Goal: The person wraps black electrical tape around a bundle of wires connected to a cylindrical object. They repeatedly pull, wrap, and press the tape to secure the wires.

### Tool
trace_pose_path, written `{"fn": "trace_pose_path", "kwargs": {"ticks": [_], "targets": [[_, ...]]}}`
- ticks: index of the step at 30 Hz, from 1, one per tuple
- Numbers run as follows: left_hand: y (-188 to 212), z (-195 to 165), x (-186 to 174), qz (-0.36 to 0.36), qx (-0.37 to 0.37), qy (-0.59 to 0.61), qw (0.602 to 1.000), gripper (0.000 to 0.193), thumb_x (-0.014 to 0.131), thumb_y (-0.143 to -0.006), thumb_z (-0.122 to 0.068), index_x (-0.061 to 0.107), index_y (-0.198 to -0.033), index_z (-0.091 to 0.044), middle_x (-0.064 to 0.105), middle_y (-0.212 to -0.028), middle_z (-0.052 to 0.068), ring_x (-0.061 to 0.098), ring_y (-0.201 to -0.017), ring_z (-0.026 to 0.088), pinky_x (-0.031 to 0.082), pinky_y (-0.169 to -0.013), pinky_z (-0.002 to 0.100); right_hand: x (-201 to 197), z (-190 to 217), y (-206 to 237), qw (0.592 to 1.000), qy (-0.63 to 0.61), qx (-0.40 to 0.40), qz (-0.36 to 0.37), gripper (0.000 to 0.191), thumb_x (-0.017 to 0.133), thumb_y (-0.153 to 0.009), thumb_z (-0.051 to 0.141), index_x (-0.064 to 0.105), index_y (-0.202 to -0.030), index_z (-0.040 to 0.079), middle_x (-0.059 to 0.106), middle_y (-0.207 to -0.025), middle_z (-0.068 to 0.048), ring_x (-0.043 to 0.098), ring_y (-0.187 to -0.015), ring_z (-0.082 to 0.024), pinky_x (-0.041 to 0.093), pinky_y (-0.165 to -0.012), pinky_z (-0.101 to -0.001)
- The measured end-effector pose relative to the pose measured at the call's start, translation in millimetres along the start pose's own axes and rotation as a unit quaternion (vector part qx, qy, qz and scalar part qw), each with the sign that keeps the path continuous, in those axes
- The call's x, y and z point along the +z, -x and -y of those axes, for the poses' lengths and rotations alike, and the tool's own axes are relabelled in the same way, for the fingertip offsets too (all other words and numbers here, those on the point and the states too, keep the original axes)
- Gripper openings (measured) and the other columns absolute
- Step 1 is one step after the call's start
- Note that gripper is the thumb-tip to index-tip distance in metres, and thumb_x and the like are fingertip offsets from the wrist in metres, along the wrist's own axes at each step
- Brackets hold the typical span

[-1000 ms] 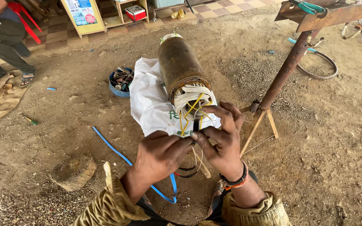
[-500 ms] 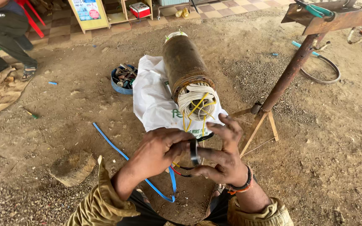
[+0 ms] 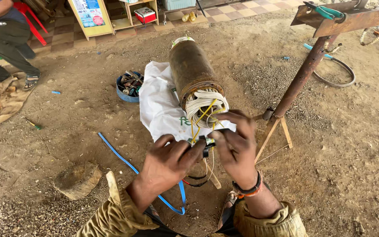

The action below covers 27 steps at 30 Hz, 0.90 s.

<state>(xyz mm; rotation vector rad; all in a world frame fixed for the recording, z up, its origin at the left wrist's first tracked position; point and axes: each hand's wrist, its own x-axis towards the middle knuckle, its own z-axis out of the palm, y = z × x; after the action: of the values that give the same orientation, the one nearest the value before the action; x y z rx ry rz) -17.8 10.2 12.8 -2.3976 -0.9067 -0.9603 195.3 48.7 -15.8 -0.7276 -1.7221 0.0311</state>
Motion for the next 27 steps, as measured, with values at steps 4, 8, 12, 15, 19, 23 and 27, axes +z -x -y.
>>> {"fn": "trace_pose_path", "kwargs": {"ticks": [4, 8, 12, 15, 19, 23, 27], "targets": [[-1.3, 2.1, -8.4, 0.07, -0.107, 0.116, 0.985, 0.046, 0.085, -0.074, -0.021, 0.074, -0.116, -0.009, 0.064, -0.083, 0.005, 0.062, -0.072, 0.023, 0.054, -0.069, 0.04, 7.4, -17.6, 41.9, 0.974, -0.182, 0.093, -0.103, 0.01, 0.066, -0.101, 0.015, 0.073, -0.096, 0.011, 0.077, -0.113, 0.001, 0.06, -0.085, -0.007, 0.054, -0.071, -0.023], [-2.8, 0.1, -12.9, 0.034, -0.14, 0.157, 0.977, 0.039, 0.082, -0.076, -0.015, 0.073, -0.113, -0.009, 0.068, -0.094, 0.007, 0.065, -0.079, 0.027, 0.054, -0.072, 0.041, 12.0, -12.2, 67.3, 0.97, -0.207, 0.122, 0.035, 0.02, 0.064, -0.102, 0.009, 0.07, -0.12, 0.001, 0.075, -0.119, -0.008, 0.076, -0.103, -0.016, 0.06, -0.088, -0.0315], [-3.1, -4.9, -10.8, -0.022, -0.131, 0.178, 0.975, 0.027, 0.08, -0.083, -0.011, 0.074, -0.109, -0.012, 0.067, -0.095, 0.005, 0.067, -0.088, 0.026, 0.055, -0.079, 0.039, 18.1, -4.3, 67.8, 0.91, -0.354, 0.203, 0.076, 0.035, 0.067, -0.097, 0.007, 0.066, -0.131, -0.003, 0.072, -0.124, -0.013, 0.071, -0.107, -0.017, 0.058, -0.093, -0.0323], [-2.7, -5.5, -8.9, -0.04, -0.145, 0.194, 0.969, 0.022, 0.081, -0.086, -0.01, 0.075, -0.107, -0.011, 0.068, -0.091, 0.003, 0.067, -0.087, 0.024, 0.054, -0.079, 0.038, 28.7, -6.5, 64.0, 0.878, -0.425, 0.216, 0.052, 0.029, 0.069, -0.096, 0.005, 0.07, -0.123, -0.004, 0.071, -0.124, -0.012, 0.07, -0.11, -0.018, 0.058, -0.095, -0.0325], [1.4, -7.5, -10.9, -0.065, -0.112, 0.171, 0.977, 0.028, 0.079, -0.081, -0.005, 0.08, -0.107, -0.014, 0.067, -0.09, 0.001, 0.066, -0.087, 0.021, 0.054, -0.082, 0.035, 32.5, -11.3, 68.1, 0.863, -0.44, 0.241, 0.053, 0.018, 0.072, -0.096, 0.002, 0.073, -0.112, -0.006, 0.074, -0.116, -0.012, 0.071, -0.103, -0.018, 0.058, -0.09, -0.0321], [5.1, -10.3, -13.5, -0.045, -0.061, 0.1, 0.992, 0.026, 0.083, -0.08, -0.011, 0.079, -0.106, -0.013, 0.065, -0.088, -0.002, 0.063, -0.081, 0.018, 0.047, -0.088, 0.038, 25.7, -13.1, 73.2, 0.878, -0.425, 0.212, 0.06, 0.016, 0.072, -0.093, -0.002, 0.072, -0.109, -0.006, 0.073, -0.11, -0.009, 0.068, -0.104, -0.015, 0.054, -0.091, -0.0296], [6.1, -11.5, -12.6, -0.012, -0.04, 0.045, 0.998, 0.027, 0.08, -0.082, -0.009, 0.079, -0.109, -0.012, 0.062, -0.089, -0.002, 0.065, -0.079, 0.013, 0.041, -0.097, 0.04, 23.4, -11.3, 77.3, 0.901, -0.382, 0.198, 0.054, 0.014, 0.072, -0.093, -0.002, 0.072, -0.107, -0.005, 0.074, -0.105, -0.007, 0.068, -0.1, -0.012, 0.054, -0.088, -0.027]]}}
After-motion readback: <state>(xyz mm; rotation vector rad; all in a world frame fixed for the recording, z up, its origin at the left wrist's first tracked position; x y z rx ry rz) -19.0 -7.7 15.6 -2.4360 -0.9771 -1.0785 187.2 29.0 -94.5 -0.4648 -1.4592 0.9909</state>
